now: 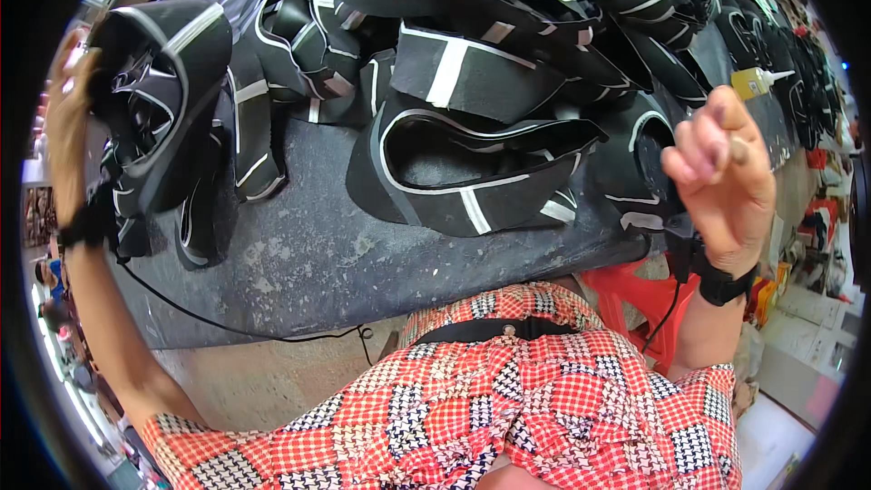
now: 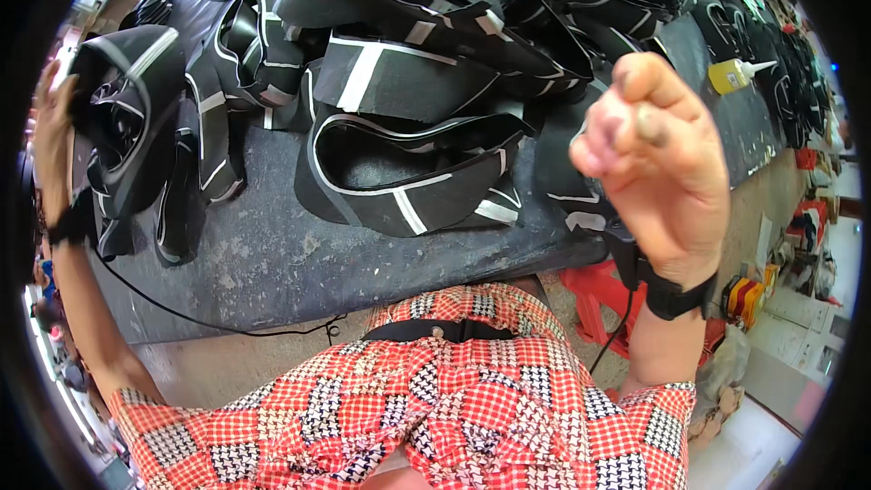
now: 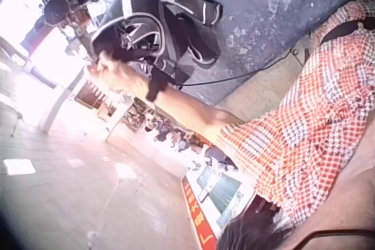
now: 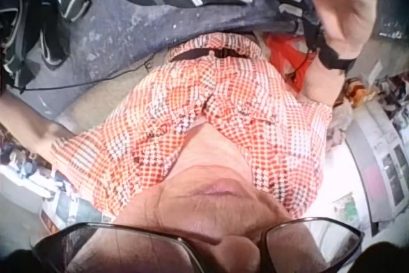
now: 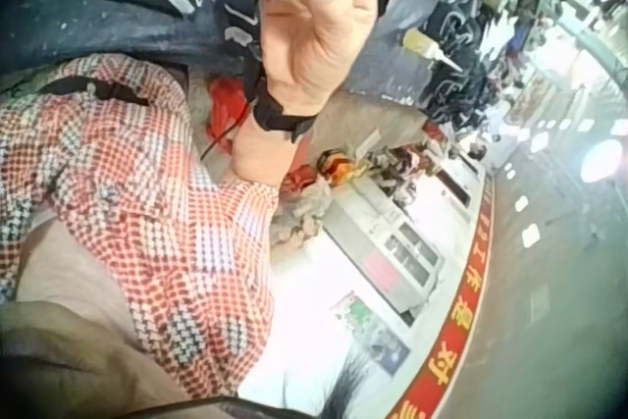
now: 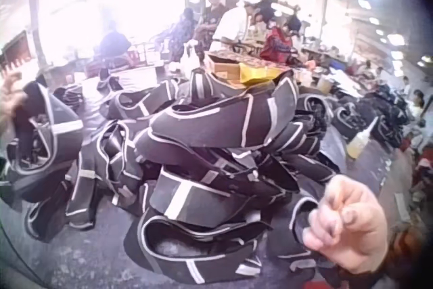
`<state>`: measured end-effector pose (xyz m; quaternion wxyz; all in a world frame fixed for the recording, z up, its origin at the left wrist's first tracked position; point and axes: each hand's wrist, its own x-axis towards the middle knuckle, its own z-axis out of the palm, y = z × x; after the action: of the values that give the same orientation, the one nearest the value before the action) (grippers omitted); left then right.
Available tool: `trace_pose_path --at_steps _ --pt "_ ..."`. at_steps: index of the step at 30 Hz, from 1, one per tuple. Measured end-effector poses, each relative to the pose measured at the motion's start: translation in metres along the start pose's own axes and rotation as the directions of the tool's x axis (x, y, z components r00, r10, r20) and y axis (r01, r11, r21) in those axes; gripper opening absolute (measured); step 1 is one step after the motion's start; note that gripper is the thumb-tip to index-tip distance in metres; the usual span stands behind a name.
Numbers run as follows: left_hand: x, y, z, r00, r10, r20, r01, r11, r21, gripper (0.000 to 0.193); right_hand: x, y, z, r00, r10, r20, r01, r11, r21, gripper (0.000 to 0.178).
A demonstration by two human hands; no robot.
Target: Assemble shoe upper components by folding edges and applying adhesive from a bottle to join the parts.
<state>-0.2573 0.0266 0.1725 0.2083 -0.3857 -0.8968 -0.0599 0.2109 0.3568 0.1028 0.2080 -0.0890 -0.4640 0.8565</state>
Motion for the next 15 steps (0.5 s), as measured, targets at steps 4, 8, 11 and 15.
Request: trace_pose_path --at_steps 4,8,11,15 --pt "-0.002 0.041 0.075 0.927 -0.077 -0.368 0.05 0.995 -0.082 0.051 -0.009 0.017 -0.003 0.991 -0.027 -0.129 0.02 0.998 -0.054 0.017" --pt "-0.107 0.271 0.062 0.907 0.42 0.023 -0.308 0.701 -0.643 0.025 -0.017 0.023 -0.014 0.922 -0.072 -0.38 -0.054 0.949 -0.309 0.015" --pt "-0.154 0.352 0.088 0.897 0.441 0.025 -0.204 0.464 -0.862 0.044 -0.004 0.034 -0.022 0.947 -0.027 -0.32 0.038 0.999 0.029 0.016" --pt "-0.171 0.372 0.114 0.911 0.334 0.241 0.066 0.459 -0.886 0.042 -0.011 0.02 -0.014 0.962 -0.189 -0.196 0.176 0.981 -0.081 0.015"
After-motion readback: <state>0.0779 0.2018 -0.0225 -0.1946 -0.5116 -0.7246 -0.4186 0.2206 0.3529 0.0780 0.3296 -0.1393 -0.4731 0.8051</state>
